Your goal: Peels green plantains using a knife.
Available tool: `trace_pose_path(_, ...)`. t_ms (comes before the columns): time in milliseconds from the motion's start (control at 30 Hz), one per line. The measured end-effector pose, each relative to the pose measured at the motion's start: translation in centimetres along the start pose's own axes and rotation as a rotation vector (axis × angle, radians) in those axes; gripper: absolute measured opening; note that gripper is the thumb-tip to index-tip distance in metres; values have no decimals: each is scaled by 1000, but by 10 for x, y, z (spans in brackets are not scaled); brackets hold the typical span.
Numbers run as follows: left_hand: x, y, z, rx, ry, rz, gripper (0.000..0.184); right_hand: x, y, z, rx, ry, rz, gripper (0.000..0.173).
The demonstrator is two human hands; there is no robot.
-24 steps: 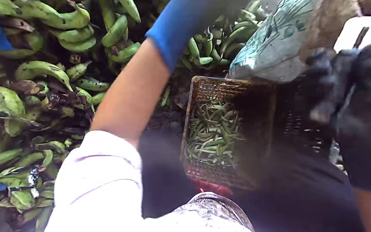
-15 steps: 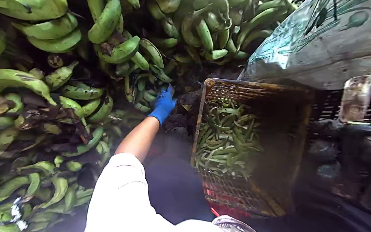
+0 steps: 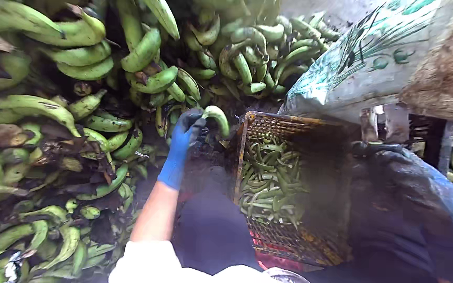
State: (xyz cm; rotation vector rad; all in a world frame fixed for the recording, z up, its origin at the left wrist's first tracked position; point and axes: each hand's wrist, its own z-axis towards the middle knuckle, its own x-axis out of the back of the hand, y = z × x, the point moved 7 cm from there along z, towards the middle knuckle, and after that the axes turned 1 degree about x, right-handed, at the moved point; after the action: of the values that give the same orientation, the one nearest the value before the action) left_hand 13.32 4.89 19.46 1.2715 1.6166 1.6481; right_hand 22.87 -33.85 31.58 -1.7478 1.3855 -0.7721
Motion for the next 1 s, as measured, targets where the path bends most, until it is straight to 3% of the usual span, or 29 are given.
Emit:
trace_pose_path(100, 34, 46, -85, 33, -83, -254, 68, 7, -6, -18, 103, 14, -119, 19)
trace_pose_path(167, 29, 82, -91, -104, -240, -334, 92, 21, -2, -19, 233, -5, -158, 23)
trace_pose_path(200, 21, 107, -90, -161, -255, -341, 95, 26, 4, -19, 299, -54, -114, 28)
trace_pose_path(300, -19, 173, -100, -298, -253, -505, 57, 9, 25, -41, 387, -63, 49, 32)
trace_pose_path(400, -76, 202, -114, -262, -452, -576, 46, -3, 59, -47, 364, -46, 188, 36)
trace_pose_path(500, -97, 192, -123, -191, -612, -345, 40, 23, 67, -50, 320, 23, 192, 37)
trace_pose_path(600, -87, 195, -99, -140, -542, -207, 38, 64, 36, -66, 379, 55, 252, 32)
trace_pose_path(700, -80, 192, -51, -30, -386, -13, 39, 85, -3, -71, 538, -76, 270, 30)
trace_pose_path(767, -92, 184, -32, 60, -388, 210, 37, 88, -15, -58, 577, -170, 302, 27)
trace_pose_path(900, -174, 132, -10, 96, -659, 586, 28, 94, 5, -38, 427, -89, 376, 29)
trace_pose_path(1000, -247, 49, -16, 187, -838, 824, 34, 93, 3, -52, 497, -152, 356, 22)
